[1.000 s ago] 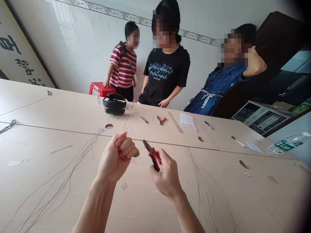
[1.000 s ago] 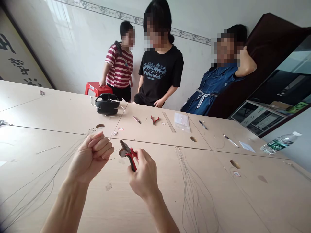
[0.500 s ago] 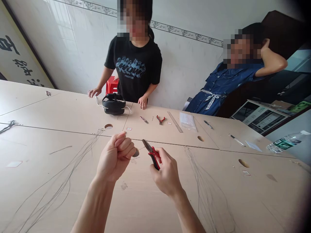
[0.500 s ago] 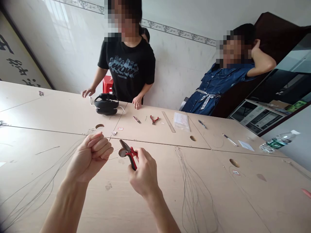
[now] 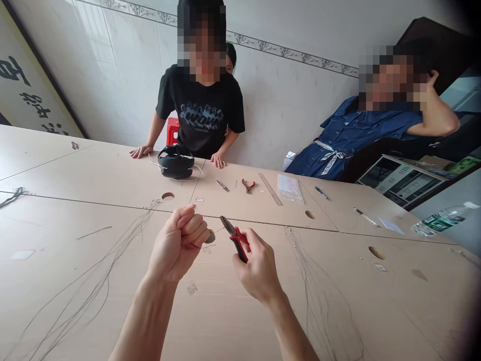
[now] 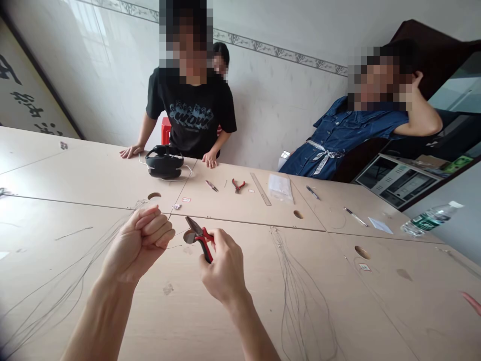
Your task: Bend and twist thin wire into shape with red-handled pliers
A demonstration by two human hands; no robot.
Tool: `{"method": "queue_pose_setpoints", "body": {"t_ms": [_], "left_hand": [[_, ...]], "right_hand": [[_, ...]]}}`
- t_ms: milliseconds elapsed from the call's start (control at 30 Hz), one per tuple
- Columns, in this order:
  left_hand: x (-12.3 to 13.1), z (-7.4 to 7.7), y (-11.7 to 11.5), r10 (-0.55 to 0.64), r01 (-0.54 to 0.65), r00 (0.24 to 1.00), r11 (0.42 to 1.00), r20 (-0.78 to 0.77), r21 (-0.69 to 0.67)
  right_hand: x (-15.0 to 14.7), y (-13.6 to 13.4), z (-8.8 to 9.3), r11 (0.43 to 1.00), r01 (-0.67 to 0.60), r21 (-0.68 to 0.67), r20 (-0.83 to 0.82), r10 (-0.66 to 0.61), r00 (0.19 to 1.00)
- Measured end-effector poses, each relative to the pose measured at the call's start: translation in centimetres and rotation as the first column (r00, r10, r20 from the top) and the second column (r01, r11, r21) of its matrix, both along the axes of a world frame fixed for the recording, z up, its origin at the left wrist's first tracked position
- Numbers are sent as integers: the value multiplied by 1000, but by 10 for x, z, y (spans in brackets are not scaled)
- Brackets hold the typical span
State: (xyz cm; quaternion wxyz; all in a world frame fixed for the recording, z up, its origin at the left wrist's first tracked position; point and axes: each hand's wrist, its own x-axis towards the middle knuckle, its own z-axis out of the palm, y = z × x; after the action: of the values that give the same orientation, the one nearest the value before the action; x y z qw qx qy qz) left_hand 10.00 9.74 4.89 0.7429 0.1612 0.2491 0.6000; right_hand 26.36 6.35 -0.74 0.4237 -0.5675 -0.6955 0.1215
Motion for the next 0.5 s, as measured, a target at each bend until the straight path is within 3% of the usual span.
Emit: {"method": "queue_pose_setpoints", "body": {"t_ms": [500], "left_hand": [[-2,0,0,-9,9,1000,1000,6,1]], "right_hand": [[0,0,0,1000,-5,-9,-18,5,1000]]}}
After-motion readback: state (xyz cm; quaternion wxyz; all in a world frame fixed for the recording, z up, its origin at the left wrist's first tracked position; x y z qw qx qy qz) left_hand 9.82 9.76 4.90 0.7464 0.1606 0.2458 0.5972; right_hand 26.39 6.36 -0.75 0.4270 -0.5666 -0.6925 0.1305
